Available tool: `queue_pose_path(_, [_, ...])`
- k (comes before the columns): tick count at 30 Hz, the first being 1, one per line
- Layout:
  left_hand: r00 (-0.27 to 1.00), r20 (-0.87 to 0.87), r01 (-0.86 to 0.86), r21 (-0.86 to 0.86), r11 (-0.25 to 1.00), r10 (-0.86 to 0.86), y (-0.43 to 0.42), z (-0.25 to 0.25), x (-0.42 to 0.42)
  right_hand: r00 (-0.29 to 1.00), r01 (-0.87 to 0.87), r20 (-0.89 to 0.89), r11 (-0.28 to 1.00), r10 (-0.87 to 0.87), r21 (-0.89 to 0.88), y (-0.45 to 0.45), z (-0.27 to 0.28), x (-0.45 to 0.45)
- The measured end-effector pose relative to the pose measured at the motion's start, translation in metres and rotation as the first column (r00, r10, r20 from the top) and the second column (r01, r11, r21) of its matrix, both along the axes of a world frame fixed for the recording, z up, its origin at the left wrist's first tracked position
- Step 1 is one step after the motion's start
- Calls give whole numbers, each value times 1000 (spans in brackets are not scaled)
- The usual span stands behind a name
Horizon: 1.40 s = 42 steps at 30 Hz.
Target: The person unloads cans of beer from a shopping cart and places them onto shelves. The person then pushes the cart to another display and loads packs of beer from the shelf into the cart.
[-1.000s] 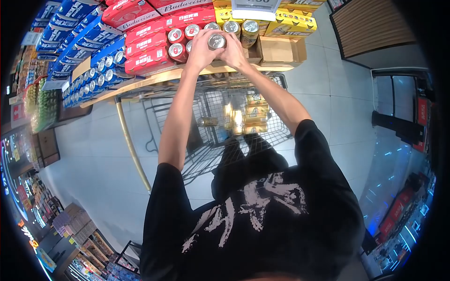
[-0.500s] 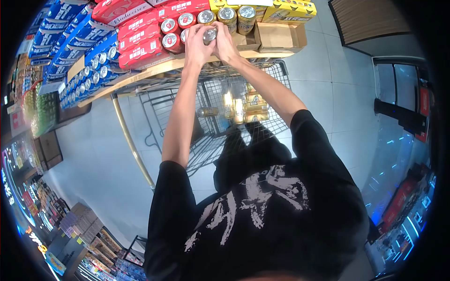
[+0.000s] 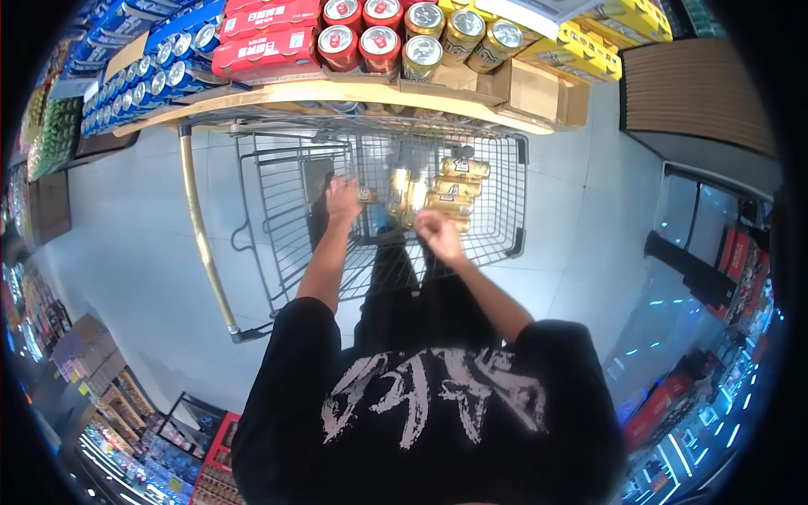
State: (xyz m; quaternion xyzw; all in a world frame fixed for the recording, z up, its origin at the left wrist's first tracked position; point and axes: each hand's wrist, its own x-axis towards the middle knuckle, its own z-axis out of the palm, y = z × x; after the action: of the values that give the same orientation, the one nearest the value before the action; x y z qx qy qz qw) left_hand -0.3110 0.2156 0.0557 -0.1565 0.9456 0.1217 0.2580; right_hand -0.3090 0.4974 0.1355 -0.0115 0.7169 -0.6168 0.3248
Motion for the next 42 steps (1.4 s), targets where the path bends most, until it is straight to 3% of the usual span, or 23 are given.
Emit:
queue_pose_path(2, [998,62,-18,7,1000,18,-9,-27,5,997,-57,-39,994,60,93,2,-14,19])
queue_pose_path(6, [988,6,152,-17,988,-152,-16,-53,15,985,-171,14,970,171,171,0,-16,33])
queue_pose_path(11, [974,-141,178,-14,984,-179,-18,-92,28,967,-254,79,936,242,243,-3,-28,26])
queue_pose_path(14, [928,-151,329,-103,939,-342,-22,-79,23,967,-254,81,934,241,251,-6,-38,21])
queue_pose_path(17, [952,-118,292,64,954,-283,-27,-66,18,961,-271,127,923,245,272,-15,-34,12])
queue_pose_path(20, [986,-139,125,263,957,-91,-22,-65,24,982,-177,102,950,156,256,-22,-32,9])
queue_pose_path(23, [1000,2,-3,365,931,2,-15,3,20,992,-104,-40,949,122,298,-30,-24,4])
queue_pose_path(24, [998,-61,14,378,926,10,-11,22,28,990,-84,-86,948,116,308,-33,-18,3])
queue_pose_path(25, [991,-129,30,389,921,23,-5,42,38,983,-181,53,873,176,454,-38,3,-3])
queue_pose_path(26, [978,-204,47,395,917,38,0,62,45,959,-240,-21,852,281,465,-40,9,-3])
queue_pose_path(28, [981,-162,0,546,838,106,13,127,48,865,-342,-161,793,475,504,-42,16,1])
queue_pose_path(29, [961,-244,22,533,846,128,20,140,59,842,-428,-85,755,533,497,-43,21,1])
queue_pose_path(30, [959,-236,2,568,823,160,27,173,60,813,-435,-153,761,562,482,-41,25,2])
queue_pose_path(32, [914,-367,92,608,788,176,36,190,72,744,-450,-290,772,602,448,-40,35,4])
queue_pose_path(35, [886,-358,11,651,759,295,45,233,69,824,-514,-131,824,552,237,-31,65,2])
queue_pose_path(36, [914,-280,-41,657,753,294,43,230,65,835,-526,-70,829,546,189,-29,77,2])
queue_pose_path(37, [926,-249,-40,686,727,286,37,228,59,848,-500,-131,857,514,127,-25,81,6])
queue_pose_path(39, [958,-189,-4,746,666,217,28,227,52,857,-489,160,871,491,-53,-12,92,8])
queue_pose_path(40, [959,-178,11,800,600,219,25,222,49,825,-459,300,877,479,-139,-8,96,5])
queue_pose_path(42, [963,-157,37,884,466,220,20,218,42,834,-459,280,880,475,-124,-3,96,-1])
